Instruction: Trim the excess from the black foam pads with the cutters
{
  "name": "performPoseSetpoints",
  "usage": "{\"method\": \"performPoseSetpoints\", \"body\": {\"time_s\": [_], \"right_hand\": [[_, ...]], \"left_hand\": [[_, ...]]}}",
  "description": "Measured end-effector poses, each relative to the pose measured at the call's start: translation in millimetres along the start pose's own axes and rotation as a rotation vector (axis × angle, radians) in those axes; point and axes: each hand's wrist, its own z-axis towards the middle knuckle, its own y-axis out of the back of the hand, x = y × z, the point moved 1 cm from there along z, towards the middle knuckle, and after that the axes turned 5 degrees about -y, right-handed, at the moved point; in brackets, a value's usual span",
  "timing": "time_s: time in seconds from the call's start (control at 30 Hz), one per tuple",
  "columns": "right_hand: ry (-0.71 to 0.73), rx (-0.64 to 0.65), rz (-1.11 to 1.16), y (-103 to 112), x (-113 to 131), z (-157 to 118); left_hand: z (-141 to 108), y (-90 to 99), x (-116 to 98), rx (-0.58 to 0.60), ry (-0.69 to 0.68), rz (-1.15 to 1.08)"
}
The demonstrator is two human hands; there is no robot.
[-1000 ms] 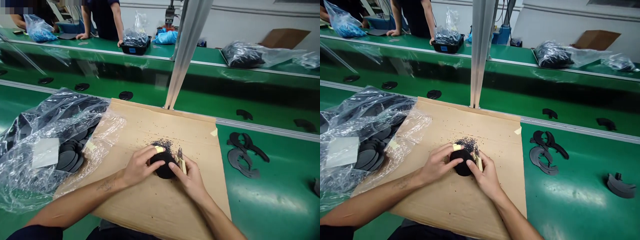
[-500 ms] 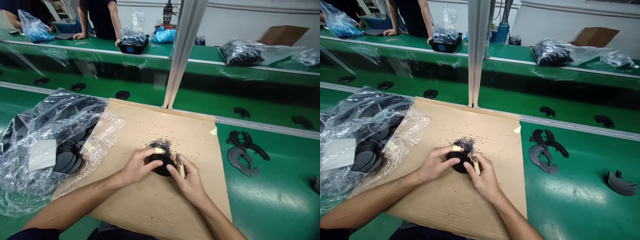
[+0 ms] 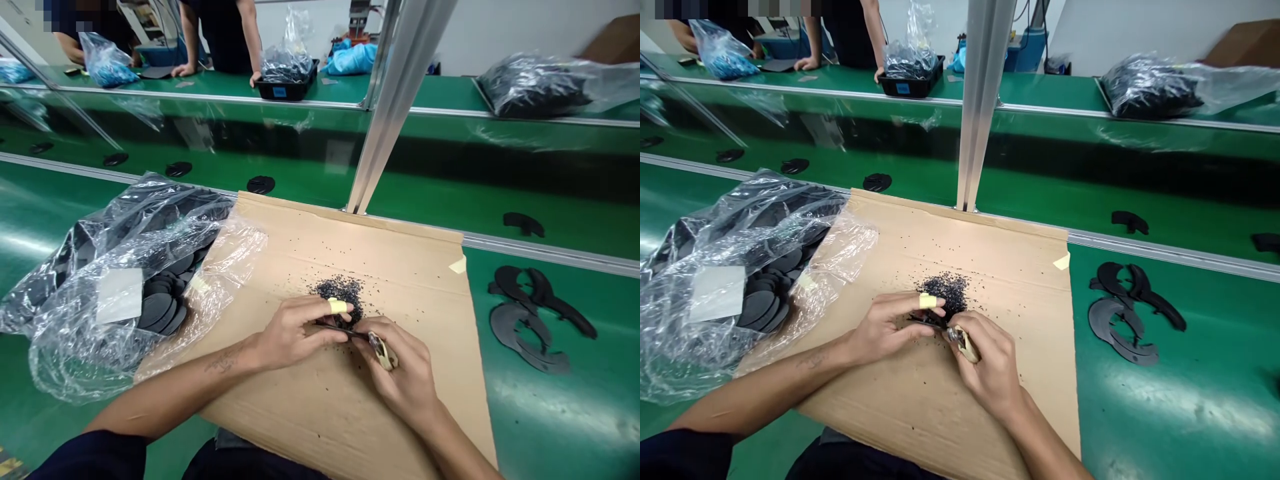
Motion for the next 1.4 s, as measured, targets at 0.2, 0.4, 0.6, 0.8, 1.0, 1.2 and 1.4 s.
{"method": "performPoseSetpoints", "body": {"time_s": [0.2, 0.4, 0.6, 0.8, 1.0, 1.2, 1.4], "right_hand": [[0.129, -0.019, -0.004, 1.6, -0.1, -0.3], [0.133, 0.011, 0.008, 1.3, 1.2, 2.6], [0.132, 0.033, -0.023, 1.9, 3.5, 1.9], [0.115, 0.056, -0.035, 3.5, 4.0, 1.2], [0.098, 0.061, -0.022, 3.6, 3.8, 2.1], [0.105, 0.051, -0.011, 2.0, 4.1, 1.9], [0.031, 0.018, 0.075, 2.1, 5.9, 3.3]], "left_hand": [[7.3, 6.7, -4.9, 0.082, -0.023, -0.016], [7.8, 4.9, -6.0, 0.077, -0.069, -0.035], [5.7, 4.3, -5.5, 0.036, -0.132, -0.01], [4.7, 4.8, -5.0, 0.04, -0.133, -0.005], [3.4, 4.6, -7.0, 0.004, -0.115, 0.007], [4.1, 4.9, -4.8, 0.015, -0.083, -0.046], [2.7, 5.7, -4.9, 0.065, 0.043, -0.098]]}}
